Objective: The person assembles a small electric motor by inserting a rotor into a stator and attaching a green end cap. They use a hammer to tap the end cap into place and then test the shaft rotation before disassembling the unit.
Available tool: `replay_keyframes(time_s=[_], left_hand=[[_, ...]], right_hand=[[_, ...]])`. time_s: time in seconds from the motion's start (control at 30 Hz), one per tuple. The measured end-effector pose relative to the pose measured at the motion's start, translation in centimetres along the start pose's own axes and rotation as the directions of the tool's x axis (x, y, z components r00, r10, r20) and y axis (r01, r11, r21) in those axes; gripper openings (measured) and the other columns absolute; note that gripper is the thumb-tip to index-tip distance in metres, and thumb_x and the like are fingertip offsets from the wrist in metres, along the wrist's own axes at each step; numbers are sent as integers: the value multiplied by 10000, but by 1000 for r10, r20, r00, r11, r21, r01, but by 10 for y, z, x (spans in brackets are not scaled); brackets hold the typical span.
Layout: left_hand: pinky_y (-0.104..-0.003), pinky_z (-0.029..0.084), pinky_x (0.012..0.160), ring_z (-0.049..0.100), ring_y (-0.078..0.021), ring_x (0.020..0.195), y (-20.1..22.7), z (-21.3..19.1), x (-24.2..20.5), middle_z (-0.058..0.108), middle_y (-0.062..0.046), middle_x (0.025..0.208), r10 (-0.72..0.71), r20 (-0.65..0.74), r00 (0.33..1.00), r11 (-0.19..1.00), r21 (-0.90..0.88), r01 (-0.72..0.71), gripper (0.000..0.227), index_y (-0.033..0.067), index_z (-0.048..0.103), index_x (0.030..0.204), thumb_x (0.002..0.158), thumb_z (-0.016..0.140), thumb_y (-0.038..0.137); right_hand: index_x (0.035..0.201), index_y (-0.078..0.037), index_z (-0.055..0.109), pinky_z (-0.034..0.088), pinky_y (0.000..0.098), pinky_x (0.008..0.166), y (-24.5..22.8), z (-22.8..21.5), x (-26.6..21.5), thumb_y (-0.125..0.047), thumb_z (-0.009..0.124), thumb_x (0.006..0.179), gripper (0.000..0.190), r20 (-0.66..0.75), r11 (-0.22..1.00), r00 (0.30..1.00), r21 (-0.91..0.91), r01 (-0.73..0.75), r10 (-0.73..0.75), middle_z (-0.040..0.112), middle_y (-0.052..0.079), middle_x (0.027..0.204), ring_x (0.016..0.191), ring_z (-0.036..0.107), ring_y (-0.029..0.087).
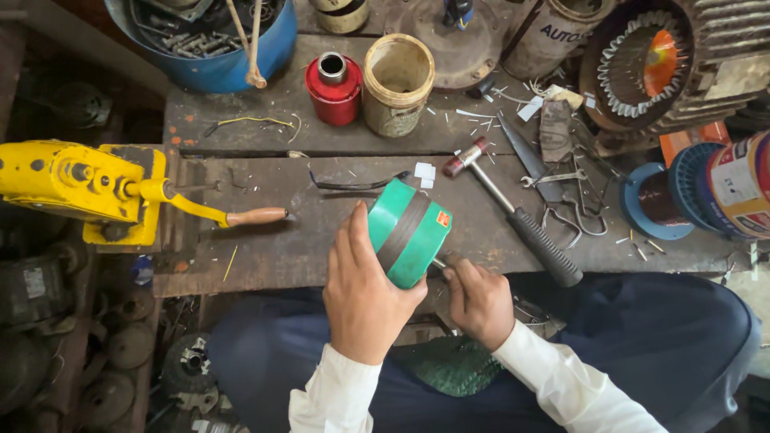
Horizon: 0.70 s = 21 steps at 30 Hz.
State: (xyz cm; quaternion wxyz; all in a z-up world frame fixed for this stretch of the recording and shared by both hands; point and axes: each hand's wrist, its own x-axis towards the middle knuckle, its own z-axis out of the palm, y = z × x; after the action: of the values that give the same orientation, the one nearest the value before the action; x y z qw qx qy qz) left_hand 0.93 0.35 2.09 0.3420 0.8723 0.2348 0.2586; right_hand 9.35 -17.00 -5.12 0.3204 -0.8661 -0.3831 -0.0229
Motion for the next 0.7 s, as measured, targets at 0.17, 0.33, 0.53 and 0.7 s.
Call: replay_keyframes(time_s=[0.17,0.33,0.53,0.7], left_hand=[[-496,506,947,567,-442,1188,0,1,1,535,-233,1355,-10,-3,1000,1000,-5,10,1140,10,315,1501,559,925,208],[-464,511,999,528,-450,1307,4,11,-8,458,-276,1451,-74,-134,988,992,-113,59,1234,-14,273,1519,565,985,313],[-491,453,1081,472,-482,1358,3,16,-7,410,-313,1495,-45,-74,996,977,-213,28,1258,-30,268,1523,542,995,273],[-513,408,1113,466,-473,1372,1,19,-1,447,-292,1493,23,-58,998,987,-154,-32,1212,-5,296,1533,552,976,202]], right_hand=[[1033,-19,682,509,429,552,-3,-16,10,-134,600,999,145,151,959,978,224,-175,144,668,189,739,657,674,361],[1166,-62,650,550,404,553,1,-55,60,-202,525,981,264,672,932,720,125,-341,173,703,132,648,526,709,257],[1225,-80,610,587,420,589,0,-62,95,-234,499,985,306,790,933,576,17,-360,208,745,148,713,590,756,272],[1059,-80,705,521,531,681,15,-47,81,-202,606,910,217,590,990,800,-131,-45,114,732,242,789,743,685,431]])
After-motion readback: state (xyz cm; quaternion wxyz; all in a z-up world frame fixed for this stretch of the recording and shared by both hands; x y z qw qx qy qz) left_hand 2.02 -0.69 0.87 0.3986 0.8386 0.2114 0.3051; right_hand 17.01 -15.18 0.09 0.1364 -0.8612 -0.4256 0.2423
